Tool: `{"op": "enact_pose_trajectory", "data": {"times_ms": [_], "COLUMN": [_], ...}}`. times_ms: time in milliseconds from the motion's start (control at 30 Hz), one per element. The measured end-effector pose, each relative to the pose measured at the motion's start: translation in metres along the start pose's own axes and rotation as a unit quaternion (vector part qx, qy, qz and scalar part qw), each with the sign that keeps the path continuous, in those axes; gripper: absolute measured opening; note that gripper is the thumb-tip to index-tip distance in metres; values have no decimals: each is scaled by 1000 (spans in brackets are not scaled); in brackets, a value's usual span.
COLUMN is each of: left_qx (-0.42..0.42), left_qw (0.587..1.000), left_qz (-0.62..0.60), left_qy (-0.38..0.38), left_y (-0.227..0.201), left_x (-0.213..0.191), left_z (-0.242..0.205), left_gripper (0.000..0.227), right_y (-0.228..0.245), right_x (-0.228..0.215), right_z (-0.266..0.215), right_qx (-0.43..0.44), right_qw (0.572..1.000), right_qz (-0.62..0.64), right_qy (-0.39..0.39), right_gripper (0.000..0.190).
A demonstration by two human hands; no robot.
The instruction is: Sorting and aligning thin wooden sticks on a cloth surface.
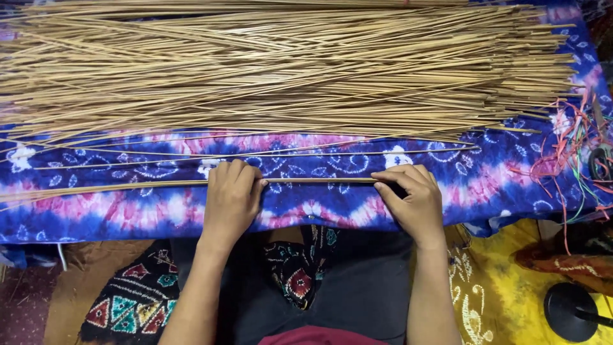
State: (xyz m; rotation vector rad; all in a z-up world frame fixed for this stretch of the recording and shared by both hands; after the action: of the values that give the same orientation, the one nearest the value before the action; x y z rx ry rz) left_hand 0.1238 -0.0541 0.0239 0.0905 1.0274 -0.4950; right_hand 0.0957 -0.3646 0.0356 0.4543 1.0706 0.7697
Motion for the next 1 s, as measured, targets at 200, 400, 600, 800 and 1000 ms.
{"op": "enact_pose_trajectory", "data": {"times_ms": [200, 400, 600, 800, 1000], "left_qx": [5, 18, 9, 12, -10], "left_qw": [1000, 999, 999, 1000, 1000], "left_qz": [-6, 5, 19, -5, -19], "left_qy": [-17, -32, -33, -10, -22], "left_y": [-4, -5, -7, -11, -5], "left_x": [-2, -5, -7, -11, -11], "left_z": [-1, -3, -2, -1, -3], "left_gripper": [14, 11, 11, 17, 8], "right_y": [-3, -7, -2, -2, -5], "right_x": [1, 0, -1, 0, -2], "right_z": [-2, -3, -3, -2, -1], "right_qx": [-4, -7, -10, -13, 1], "right_qw": [1000, 1000, 999, 1000, 999], "right_qz": [-6, 26, 30, 13, 39], "right_qy": [-8, -11, -3, -1, -1], "right_gripper": [17, 18, 13, 13, 14]}}
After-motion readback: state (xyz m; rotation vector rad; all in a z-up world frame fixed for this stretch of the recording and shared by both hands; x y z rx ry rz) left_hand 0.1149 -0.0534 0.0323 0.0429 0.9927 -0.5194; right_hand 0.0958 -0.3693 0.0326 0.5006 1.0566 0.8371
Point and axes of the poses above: each hand's wrist, its own z-axis towards the middle knuckle, its own x-axis out of the palm, y = z × x, the point moved 9 cm from there along z, towards the middle knuckle, and after that the axes turned 8 degrees about z, right-handed, at the moved point
